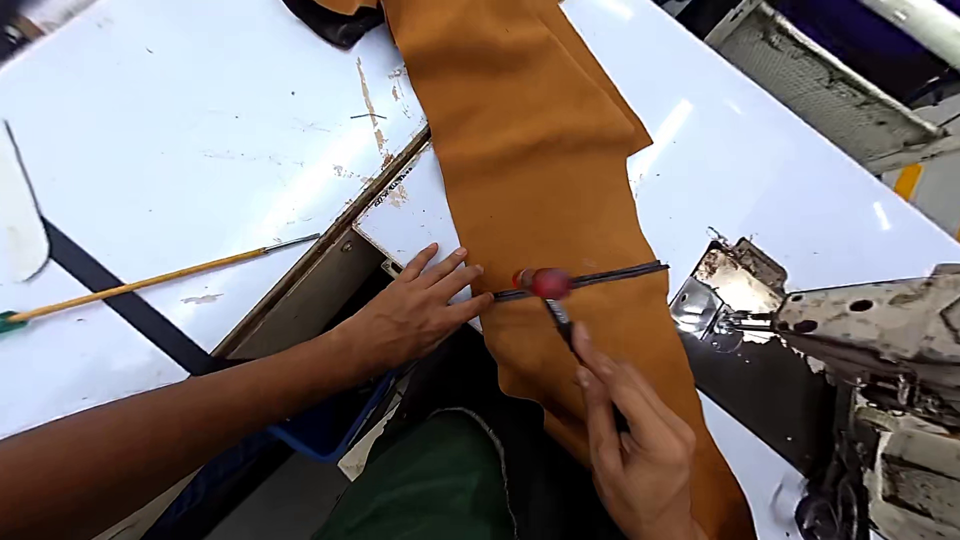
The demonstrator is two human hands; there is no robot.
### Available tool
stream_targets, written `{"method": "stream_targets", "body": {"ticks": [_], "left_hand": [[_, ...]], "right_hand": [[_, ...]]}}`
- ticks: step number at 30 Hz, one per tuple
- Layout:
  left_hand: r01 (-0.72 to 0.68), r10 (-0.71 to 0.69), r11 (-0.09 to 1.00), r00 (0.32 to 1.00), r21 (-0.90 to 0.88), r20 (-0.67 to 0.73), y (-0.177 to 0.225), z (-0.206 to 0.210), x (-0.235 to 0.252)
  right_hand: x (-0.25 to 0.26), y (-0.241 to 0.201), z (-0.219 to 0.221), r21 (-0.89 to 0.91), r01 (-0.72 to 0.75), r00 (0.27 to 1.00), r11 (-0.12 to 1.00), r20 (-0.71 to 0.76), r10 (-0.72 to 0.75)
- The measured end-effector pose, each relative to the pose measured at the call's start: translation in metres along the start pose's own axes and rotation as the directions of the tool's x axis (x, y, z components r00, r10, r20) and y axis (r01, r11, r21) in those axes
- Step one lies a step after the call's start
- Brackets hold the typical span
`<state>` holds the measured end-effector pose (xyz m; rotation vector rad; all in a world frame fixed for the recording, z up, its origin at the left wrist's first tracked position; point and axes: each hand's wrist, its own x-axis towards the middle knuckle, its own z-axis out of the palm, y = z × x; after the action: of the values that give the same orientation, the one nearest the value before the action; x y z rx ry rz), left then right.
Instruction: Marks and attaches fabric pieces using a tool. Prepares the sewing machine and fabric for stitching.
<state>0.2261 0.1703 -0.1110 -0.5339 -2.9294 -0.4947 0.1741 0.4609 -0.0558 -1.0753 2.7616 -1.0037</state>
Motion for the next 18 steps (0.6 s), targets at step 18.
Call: {"method": "stream_targets", "body": {"ticks": [18], "left_hand": [[-0.042,0.043,0.995,0.999,-0.092,-0.001,-0.009,-0.001,-0.024]], "right_hand": [[-0.005,-0.007,0.012,-0.018,0.01,0.995,1.0,0.096,-0.009]]}}
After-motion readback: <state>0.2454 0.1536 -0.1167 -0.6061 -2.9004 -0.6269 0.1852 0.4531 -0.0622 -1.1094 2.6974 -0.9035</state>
